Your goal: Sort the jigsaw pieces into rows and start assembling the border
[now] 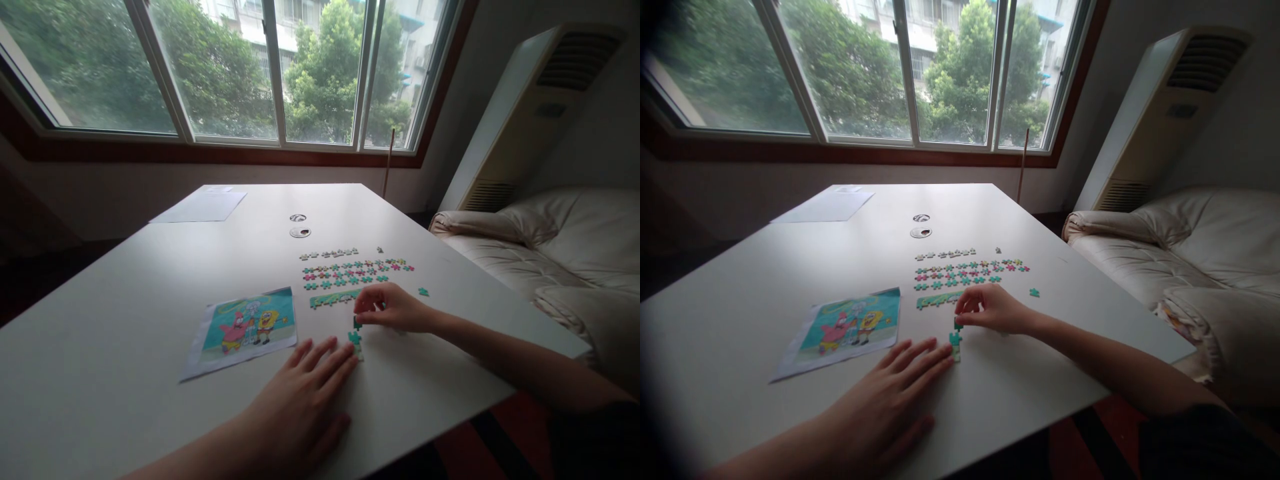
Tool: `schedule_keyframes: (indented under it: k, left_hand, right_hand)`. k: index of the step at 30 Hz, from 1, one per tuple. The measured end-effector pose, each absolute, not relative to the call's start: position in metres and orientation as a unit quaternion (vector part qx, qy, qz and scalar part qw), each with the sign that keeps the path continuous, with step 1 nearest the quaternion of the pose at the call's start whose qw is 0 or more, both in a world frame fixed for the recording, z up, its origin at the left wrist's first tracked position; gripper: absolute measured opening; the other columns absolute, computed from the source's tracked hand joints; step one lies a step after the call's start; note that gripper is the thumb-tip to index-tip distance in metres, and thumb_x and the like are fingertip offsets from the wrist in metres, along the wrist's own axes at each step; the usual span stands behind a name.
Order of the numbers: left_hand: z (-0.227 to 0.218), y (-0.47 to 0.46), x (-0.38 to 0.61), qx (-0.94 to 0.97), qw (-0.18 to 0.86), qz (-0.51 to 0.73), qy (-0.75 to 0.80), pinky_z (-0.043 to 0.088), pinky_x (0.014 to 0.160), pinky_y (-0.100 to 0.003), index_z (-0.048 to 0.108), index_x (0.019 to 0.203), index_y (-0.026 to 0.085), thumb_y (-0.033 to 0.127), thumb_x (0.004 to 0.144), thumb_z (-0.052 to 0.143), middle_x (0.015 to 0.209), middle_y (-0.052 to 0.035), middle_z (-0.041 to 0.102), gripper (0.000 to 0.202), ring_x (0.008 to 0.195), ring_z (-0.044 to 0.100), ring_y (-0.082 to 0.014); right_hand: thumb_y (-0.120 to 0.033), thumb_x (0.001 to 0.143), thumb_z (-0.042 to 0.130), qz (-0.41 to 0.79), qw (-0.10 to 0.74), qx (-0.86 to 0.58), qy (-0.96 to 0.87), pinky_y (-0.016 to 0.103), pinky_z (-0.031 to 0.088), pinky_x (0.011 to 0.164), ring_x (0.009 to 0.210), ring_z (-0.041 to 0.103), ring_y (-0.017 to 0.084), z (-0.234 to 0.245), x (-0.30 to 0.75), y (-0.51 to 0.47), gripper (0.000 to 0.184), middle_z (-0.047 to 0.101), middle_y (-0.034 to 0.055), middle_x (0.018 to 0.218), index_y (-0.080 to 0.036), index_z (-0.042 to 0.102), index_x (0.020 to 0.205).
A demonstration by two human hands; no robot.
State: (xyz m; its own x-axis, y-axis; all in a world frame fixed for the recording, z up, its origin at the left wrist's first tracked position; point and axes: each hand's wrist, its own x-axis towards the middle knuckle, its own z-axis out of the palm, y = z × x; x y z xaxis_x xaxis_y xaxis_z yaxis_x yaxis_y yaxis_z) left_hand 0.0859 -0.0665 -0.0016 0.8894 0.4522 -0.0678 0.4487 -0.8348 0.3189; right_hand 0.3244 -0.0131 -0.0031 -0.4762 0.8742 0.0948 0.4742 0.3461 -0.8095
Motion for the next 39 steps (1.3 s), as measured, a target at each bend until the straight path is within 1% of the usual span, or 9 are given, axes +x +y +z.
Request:
schedule_keyframes:
  k: [4,10,17,21,28,30,33,36,39]
  left_hand:
    - [-0.001,-0.067,0.086,0.958,0.164,0.005,0.237,0.020,0.103,-0.055,0.014,0.140,0.025,0.034,0.087,0.038,0.145,-0.0024,0.019,0.059,0.130,0.020,-0.0309]
    - [0.003,-0.068,0.086,0.957,0.169,0.001,0.237,0.020,0.103,-0.055,0.016,0.139,0.024,0.034,0.087,0.038,0.144,-0.0034,0.020,0.057,0.129,0.020,-0.0311]
    - [0.002,-0.067,0.086,0.957,0.172,0.010,0.234,0.020,0.103,-0.055,0.017,0.139,0.025,0.034,0.088,0.037,0.144,-0.0032,0.022,0.056,0.129,0.021,-0.0315]
    - [0.002,-0.067,0.085,0.957,0.170,0.015,0.234,0.020,0.103,-0.054,0.016,0.139,0.026,0.034,0.088,0.038,0.144,-0.0027,0.022,0.057,0.129,0.021,-0.0312]
    - [0.004,-0.067,0.086,0.956,0.176,0.003,0.236,0.021,0.102,-0.055,0.019,0.138,0.025,0.032,0.087,0.039,0.144,-0.0023,0.022,0.056,0.129,0.021,-0.0311]
    - [0.005,-0.067,0.087,0.955,0.177,0.005,0.237,0.021,0.102,-0.055,0.021,0.138,0.025,0.032,0.086,0.039,0.144,-0.0024,0.024,0.055,0.129,0.022,-0.0311]
    - [0.005,-0.067,0.087,0.954,0.181,0.015,0.237,0.022,0.102,-0.054,0.023,0.137,0.025,0.031,0.085,0.041,0.142,-0.0032,0.027,0.055,0.128,0.024,-0.0308]
    - [0.005,-0.067,0.086,0.954,0.181,0.024,0.237,0.023,0.103,-0.052,0.025,0.136,0.025,0.032,0.085,0.042,0.141,-0.0041,0.031,0.054,0.127,0.026,-0.0300]
    - [0.002,-0.068,0.086,0.954,0.179,0.038,0.239,0.023,0.104,-0.050,0.028,0.135,0.025,0.032,0.085,0.043,0.140,-0.0049,0.033,0.052,0.127,0.027,-0.0291]
  right_hand:
    - [-0.034,0.071,0.064,0.362,0.294,-0.441,-0.767,0.021,0.041,0.057,0.064,0.058,0.011,-0.012,0.315,-0.015,0.021,0.066,0.0027,0.072,-0.015,0.063,0.079]
    - [-0.033,0.071,0.063,0.339,0.265,-0.463,-0.775,0.020,0.039,0.055,0.062,0.058,0.011,-0.012,0.313,-0.015,0.019,0.065,0.0011,0.068,-0.016,0.064,0.080]
    - [-0.031,0.072,0.063,0.192,0.231,-0.459,-0.836,0.028,0.037,0.074,0.075,0.056,0.015,-0.008,0.310,-0.018,0.013,0.064,0.0003,0.073,-0.020,0.066,0.078]
    - [-0.032,0.071,0.064,0.172,0.232,-0.455,-0.842,0.027,0.037,0.072,0.073,0.055,0.014,-0.007,0.310,-0.017,0.016,0.063,0.0006,0.073,-0.019,0.065,0.080]
    - [-0.031,0.078,0.055,0.125,0.196,-0.471,-0.851,0.025,0.038,0.070,0.073,0.055,0.014,0.019,0.347,0.001,0.016,0.064,0.0017,0.077,-0.019,0.063,0.084]
    - [-0.032,0.078,0.053,0.117,0.161,-0.500,-0.843,0.024,0.038,0.068,0.072,0.055,0.014,0.028,0.370,0.007,0.018,0.064,0.0026,0.080,-0.019,0.064,0.083]
    - [-0.035,0.076,0.053,0.159,0.055,-0.544,-0.822,0.024,0.039,0.064,0.071,0.056,0.015,0.038,0.408,0.012,0.022,0.065,0.0036,0.083,-0.019,0.064,0.087]
    - [-0.037,0.067,0.060,0.205,-0.047,-0.591,-0.779,0.024,0.040,0.061,0.072,0.057,0.017,0.039,0.436,0.015,0.026,0.064,0.0045,0.082,-0.018,0.063,0.085]
    - [-0.038,0.060,0.064,0.237,-0.092,-0.608,-0.752,0.024,0.041,0.059,0.071,0.057,0.018,0.034,0.449,0.019,0.030,0.063,0.0043,0.077,-0.017,0.061,0.081]
